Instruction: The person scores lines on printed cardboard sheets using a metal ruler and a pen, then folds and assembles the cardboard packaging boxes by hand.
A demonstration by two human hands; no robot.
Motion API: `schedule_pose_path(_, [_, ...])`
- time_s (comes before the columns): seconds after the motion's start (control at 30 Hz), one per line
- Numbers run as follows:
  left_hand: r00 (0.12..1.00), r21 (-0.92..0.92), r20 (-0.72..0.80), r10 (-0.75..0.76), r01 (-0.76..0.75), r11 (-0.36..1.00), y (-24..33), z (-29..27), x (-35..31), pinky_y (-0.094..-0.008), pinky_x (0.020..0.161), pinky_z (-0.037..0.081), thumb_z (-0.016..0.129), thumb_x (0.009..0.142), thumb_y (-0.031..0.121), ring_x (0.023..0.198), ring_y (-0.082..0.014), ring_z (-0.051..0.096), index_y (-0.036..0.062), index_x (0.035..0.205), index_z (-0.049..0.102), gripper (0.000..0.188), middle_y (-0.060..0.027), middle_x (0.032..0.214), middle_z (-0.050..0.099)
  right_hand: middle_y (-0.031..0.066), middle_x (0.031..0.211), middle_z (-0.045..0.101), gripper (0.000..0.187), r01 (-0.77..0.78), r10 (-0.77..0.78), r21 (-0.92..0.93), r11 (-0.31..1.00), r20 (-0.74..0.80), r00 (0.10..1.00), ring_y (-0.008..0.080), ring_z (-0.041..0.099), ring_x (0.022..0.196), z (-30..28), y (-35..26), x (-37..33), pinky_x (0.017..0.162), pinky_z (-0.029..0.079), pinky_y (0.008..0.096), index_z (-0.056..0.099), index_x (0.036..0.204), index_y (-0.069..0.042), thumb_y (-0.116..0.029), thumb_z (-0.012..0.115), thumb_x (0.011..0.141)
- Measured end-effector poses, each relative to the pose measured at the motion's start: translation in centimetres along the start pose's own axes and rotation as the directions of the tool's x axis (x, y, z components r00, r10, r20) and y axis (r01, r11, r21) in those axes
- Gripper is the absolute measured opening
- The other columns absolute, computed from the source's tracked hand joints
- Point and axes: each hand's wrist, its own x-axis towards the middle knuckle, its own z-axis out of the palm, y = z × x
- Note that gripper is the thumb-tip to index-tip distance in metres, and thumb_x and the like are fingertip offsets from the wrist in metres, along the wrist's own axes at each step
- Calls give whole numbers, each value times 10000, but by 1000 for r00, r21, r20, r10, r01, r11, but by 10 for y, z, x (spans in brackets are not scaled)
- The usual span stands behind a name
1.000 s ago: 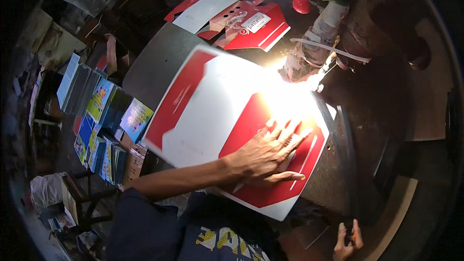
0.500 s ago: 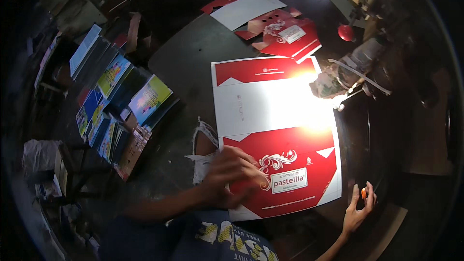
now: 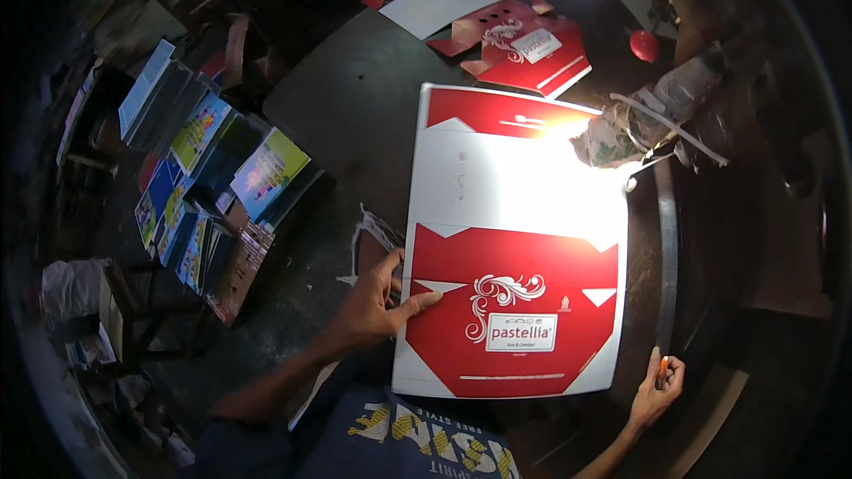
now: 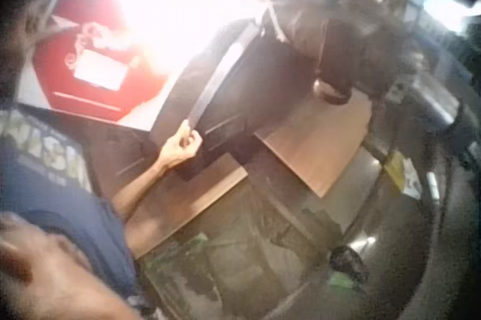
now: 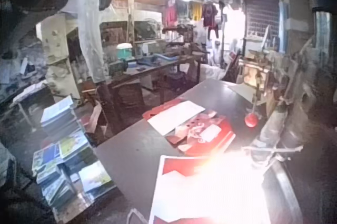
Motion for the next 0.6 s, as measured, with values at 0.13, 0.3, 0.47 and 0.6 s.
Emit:
schedule_pose_path(0.13, [999,112,49,1,-6,994,0,-13,10,-328,766,582,702,932,239,846,-197,738,-37,1263,542,459,-192,1011,732,27,827,513,242,0,-11,-80,997,-141,990,102,471,750,7,1,-14,639,406,272,567,1039,0,-198,685,969])
schedule_pose_path(0.3, [956,-278,-138,-258,212,937,-33,-21,5,-316,681,523,450,978,595,816,-167,657,18,1193,620,639,-104,1019,688,49,902,569,318,36,-50,-74,997,-189,981,157,502,792,17,11,-18,680,436,318,597,1074,-3,-299,666,981])
schedule_pose_path(0.47, [919,-457,-150,-365,262,850,-38,-30,-13,-344,654,558,292,991,691,792,-211,678,21,1162,645,777,-126,957,698,87,903,644,344,0,-19,-144,990,-132,991,131,568,792,8,-11,-3,712,475,280,630,1078,47,-262,716,953])
schedule_pose_path(0.6, [948,-540,65,-313,297,788,-68,-42,-13,-365,578,604,228,1012,659,762,-238,706,-19,1139,634,800,-159,883,691,131,951,676,363,24,-45,-161,987,-126,991,158,617,849,11,-26,4,766,514,289,636,1084,61,-250,742,931])
